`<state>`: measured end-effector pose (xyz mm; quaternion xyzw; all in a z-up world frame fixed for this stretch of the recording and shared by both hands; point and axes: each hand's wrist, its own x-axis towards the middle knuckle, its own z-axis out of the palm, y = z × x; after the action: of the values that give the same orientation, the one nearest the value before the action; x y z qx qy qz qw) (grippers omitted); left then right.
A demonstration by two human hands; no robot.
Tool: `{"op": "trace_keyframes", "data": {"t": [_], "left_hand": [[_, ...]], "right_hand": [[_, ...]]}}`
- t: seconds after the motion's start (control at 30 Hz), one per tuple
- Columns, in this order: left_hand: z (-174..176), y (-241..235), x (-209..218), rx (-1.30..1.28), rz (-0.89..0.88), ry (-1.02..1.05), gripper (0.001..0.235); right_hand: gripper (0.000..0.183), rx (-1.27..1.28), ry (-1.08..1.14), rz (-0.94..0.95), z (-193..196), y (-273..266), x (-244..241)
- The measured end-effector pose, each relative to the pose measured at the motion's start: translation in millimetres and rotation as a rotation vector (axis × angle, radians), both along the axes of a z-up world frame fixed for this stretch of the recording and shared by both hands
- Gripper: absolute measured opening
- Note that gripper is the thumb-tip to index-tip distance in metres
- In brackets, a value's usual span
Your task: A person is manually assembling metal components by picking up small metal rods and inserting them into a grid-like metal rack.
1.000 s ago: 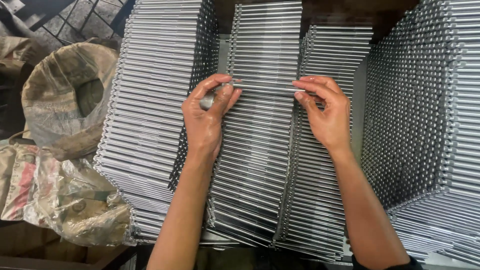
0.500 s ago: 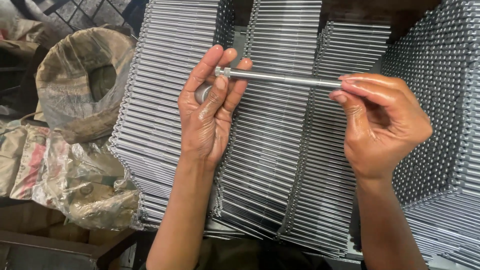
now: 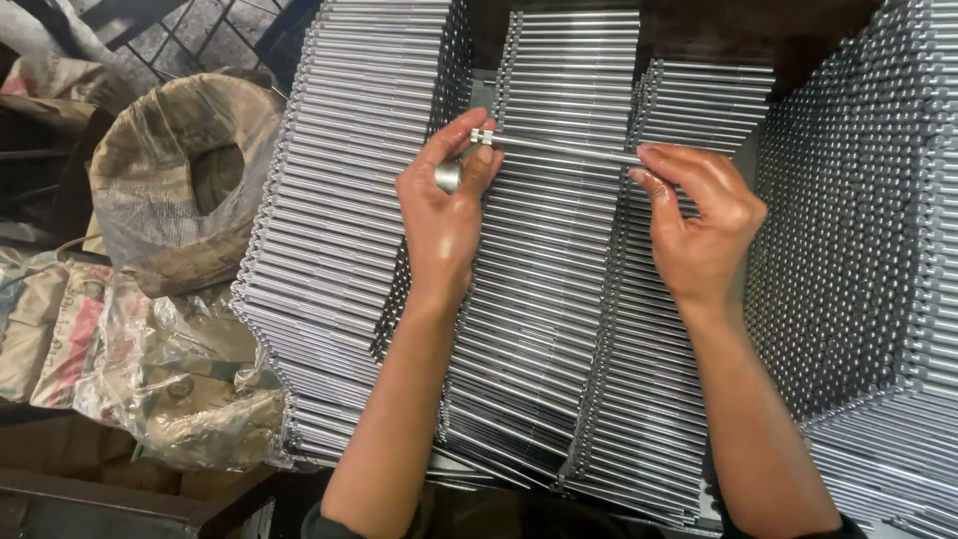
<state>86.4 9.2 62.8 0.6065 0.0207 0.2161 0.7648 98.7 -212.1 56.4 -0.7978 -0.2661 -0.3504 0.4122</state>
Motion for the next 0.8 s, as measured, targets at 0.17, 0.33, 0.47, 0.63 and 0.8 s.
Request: {"op": "trace_keyframes", "data": {"t": [0.17, 0.33, 0.47, 0.63, 0.8], "left_hand": [[-52, -1, 28, 0.543, 0.142, 0.25, 0.036], [-67, -4, 31, 0.545, 0.105, 0.31, 0.041], [-72, 1, 34, 0.535, 0.104, 0.333, 0.044], [-72, 1, 33, 0.502, 0.077, 0.385, 0.045], [-81, -3, 34, 0.53, -0.041, 0.378, 0.052]], "right_hand": [[0.012, -0.143, 0.122, -0.053, -51, -4, 19], [0.016, -0.221, 0.281, -0.195, -58, 3, 18], [0.008, -0.1, 0.238, -0.276, -73, -5, 35], [0.012, -0.02, 0.302, -0.321, -68, 5, 32], [0.033, 0.239, 0.52, -0.181, -65, 21, 6]]}}
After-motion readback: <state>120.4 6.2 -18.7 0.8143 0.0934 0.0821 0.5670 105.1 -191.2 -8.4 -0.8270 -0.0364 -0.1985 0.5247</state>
